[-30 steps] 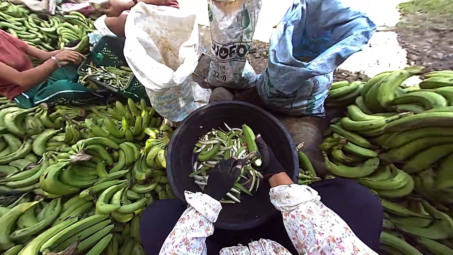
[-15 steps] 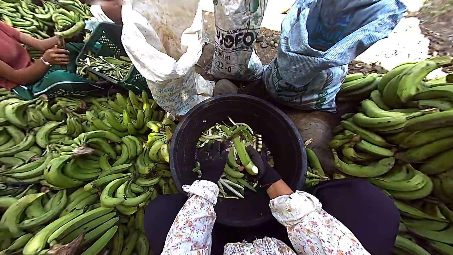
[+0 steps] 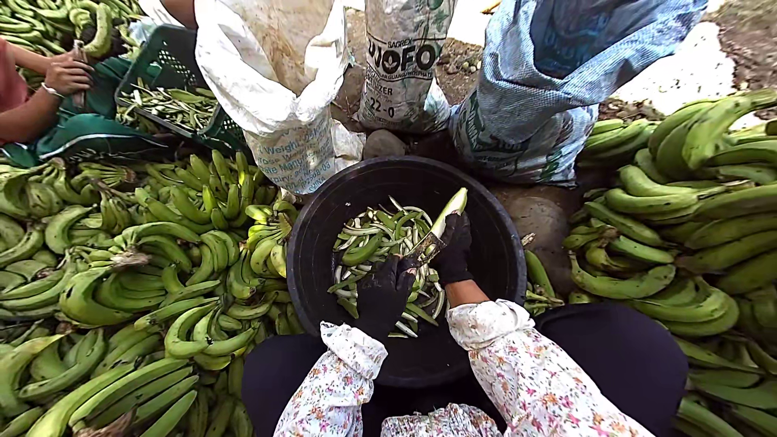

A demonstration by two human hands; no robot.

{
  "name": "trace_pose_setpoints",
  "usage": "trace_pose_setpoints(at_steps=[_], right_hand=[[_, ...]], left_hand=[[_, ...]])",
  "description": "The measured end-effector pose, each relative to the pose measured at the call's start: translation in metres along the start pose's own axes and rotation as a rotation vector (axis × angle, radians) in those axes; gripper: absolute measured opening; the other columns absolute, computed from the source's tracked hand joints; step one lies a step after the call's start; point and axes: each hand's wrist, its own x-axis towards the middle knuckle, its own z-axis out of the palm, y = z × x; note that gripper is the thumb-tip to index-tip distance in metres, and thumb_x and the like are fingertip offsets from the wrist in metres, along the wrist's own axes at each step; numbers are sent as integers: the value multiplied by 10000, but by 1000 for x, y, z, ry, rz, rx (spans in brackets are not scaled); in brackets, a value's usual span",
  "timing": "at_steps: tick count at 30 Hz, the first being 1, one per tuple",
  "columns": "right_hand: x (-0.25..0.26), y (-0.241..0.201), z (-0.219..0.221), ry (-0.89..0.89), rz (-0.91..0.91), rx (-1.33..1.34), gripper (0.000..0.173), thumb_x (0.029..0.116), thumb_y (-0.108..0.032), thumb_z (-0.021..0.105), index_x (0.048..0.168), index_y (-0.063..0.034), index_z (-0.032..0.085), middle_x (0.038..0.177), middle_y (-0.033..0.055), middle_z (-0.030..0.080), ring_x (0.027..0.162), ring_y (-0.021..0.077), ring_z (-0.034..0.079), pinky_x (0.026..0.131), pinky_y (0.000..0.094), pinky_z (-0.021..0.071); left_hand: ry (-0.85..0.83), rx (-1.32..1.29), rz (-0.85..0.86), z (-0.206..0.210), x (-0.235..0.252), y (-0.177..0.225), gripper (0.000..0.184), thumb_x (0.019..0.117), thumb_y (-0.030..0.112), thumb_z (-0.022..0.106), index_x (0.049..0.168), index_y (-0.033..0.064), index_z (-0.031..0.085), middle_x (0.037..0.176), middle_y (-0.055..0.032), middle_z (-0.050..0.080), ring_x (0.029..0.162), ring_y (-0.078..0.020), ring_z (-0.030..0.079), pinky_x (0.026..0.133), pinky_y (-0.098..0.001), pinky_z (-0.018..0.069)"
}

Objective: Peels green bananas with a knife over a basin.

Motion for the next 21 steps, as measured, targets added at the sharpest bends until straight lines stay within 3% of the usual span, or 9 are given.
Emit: trace_pose_setpoints(at_steps=[2, 5, 8, 9, 12, 15, 17, 19, 21], right_hand=[[-8, 3, -1, -129, 26, 41, 459, 1120, -260, 328, 1475, 2, 452, 1348, 204, 581, 1210, 229, 586, 1038, 402, 482], [-30, 16, -7, -607, 262, 270, 414, 1125, -304, 277, 1217, -44, 586, 912, 63, 671, 784, 114, 660, 716, 308, 584], [-43, 25, -17, -965, 328, 104, 394, 1087, -270, 327, 1300, -31, 558, 1006, 58, 692, 870, 118, 678, 802, 308, 578], [-44, 27, -17, -935, 300, 46, 392, 1080, -265, 343, 1314, -30, 553, 1034, 55, 696, 886, 107, 679, 814, 300, 575], [-32, 27, -9, -558, 299, 83, 408, 1110, -250, 314, 1322, -3, 561, 1095, 126, 681, 938, 150, 670, 834, 339, 568], [-16, 20, 3, -312, 212, 33, 376, 1118, -225, 351, 1334, 14, 545, 1180, 172, 628, 1052, 193, 627, 909, 370, 536], [-7, 21, 5, -293, 39, -216, 408, 1049, -117, 507, 1408, 76, 490, 1337, 262, 578, 1236, 282, 578, 1062, 423, 477], [-5, 9, 7, -255, -34, -541, 610, 916, -152, 715, 1415, 103, 473, 1355, 313, 564, 1289, 386, 547, 1095, 518, 435], [-6, -1, 10, -235, -20, -741, 760, 823, -240, 823, 1406, 101, 476, 1336, 330, 570, 1283, 449, 541, 1083, 585, 423]], left_hand=[[-2, -12, -27, -2, 9, -5, 561, 1061, 454, 455, 1507, 119, 508, 1394, -200, 592, 1285, -354, 576, 1075, -542, 447], [99, 40, -69, -5, 36, -26, 551, 1061, 471, 447, 1493, 139, 532, 1386, -196, 598, 1269, -363, 585, 1065, -566, 447], [122, 60, -202, -31, 50, -34, 517, 1069, 486, 457, 1275, 61, 667, 1329, -201, 645, 1288, -339, 590, 1110, -526, 406], [112, 48, -213, -37, 48, -32, 513, 1070, 474, 464, 1239, 40, 679, 1308, -204, 656, 1281, -332, 595, 1107, -514, 406], [92, 13, -74, -28, 35, -24, 535, 1068, 434, 459, 1469, 89, 542, 1405, -207, 587, 1323, -351, 552, 1121, -536, 407], [140, 88, 71, -2, 20, -16, 549, 1035, 456, 484, 1472, 135, 562, 1343, -197, 616, 1245, -377, 586, 1036, -564, 453], [179, 149, 109, 7, 12, -10, 533, 1012, 462, 517, 1430, 144, 607, 1306, -192, 639, 1213, -389, 603, 1011, -574, 466], [251, 166, 118, 10, 9, -6, 516, 993, 447, 561, 1386, 124, 643, 1279, -210, 649, 1178, -416, 618, 978, -596, 475], [297, 188, 114, 11, 12, -9, 520, 991, 465, 559, 1376, 128, 650, 1268, -215, 647, 1150, -417, 626, 948, -593, 488]])
